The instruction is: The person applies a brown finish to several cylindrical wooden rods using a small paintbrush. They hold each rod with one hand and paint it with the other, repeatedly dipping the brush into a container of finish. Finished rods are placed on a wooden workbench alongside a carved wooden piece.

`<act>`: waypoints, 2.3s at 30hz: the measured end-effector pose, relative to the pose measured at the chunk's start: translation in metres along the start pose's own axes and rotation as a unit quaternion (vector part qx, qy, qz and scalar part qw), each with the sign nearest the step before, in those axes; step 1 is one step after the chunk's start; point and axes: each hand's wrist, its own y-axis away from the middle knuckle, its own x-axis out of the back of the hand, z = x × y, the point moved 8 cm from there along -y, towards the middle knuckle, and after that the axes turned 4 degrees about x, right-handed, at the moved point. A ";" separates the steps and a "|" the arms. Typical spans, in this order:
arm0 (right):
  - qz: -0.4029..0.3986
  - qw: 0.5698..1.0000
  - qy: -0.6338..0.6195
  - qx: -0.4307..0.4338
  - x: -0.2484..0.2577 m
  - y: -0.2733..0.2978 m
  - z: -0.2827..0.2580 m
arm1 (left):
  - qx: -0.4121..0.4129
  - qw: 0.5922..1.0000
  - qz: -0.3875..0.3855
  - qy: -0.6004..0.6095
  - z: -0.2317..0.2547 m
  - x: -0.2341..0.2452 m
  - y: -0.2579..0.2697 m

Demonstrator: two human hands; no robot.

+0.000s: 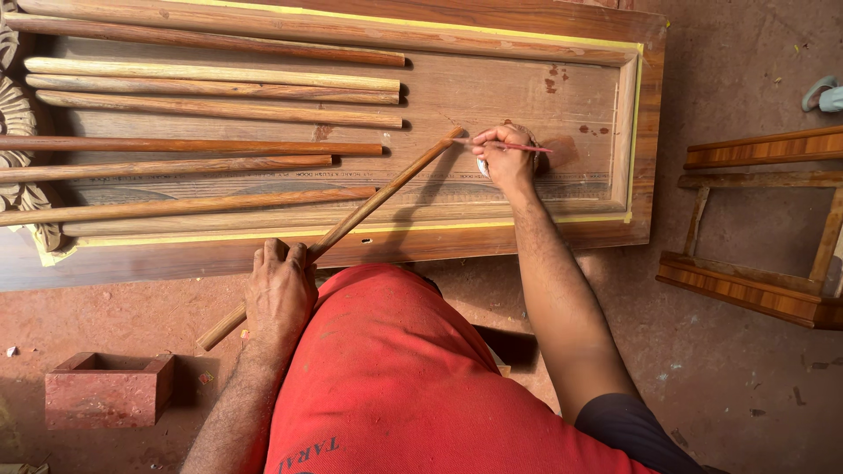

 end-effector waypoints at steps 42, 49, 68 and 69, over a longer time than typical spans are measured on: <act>0.021 0.989 0.132 0.068 -0.035 0.045 -0.051 | -0.027 0.999 -0.021 -0.039 -0.004 -0.015 0.001; -0.140 0.964 -0.222 -0.043 -0.083 0.089 -0.051 | -0.035 0.998 -0.011 -0.050 -0.007 -0.021 0.004; 0.032 0.990 -0.138 0.023 0.002 0.080 -0.014 | 0.007 0.997 -0.069 -0.023 0.000 -0.006 -0.001; 0.075 0.989 -0.124 0.041 0.022 0.081 -0.014 | 0.018 0.996 -0.080 -0.019 -0.003 -0.009 0.000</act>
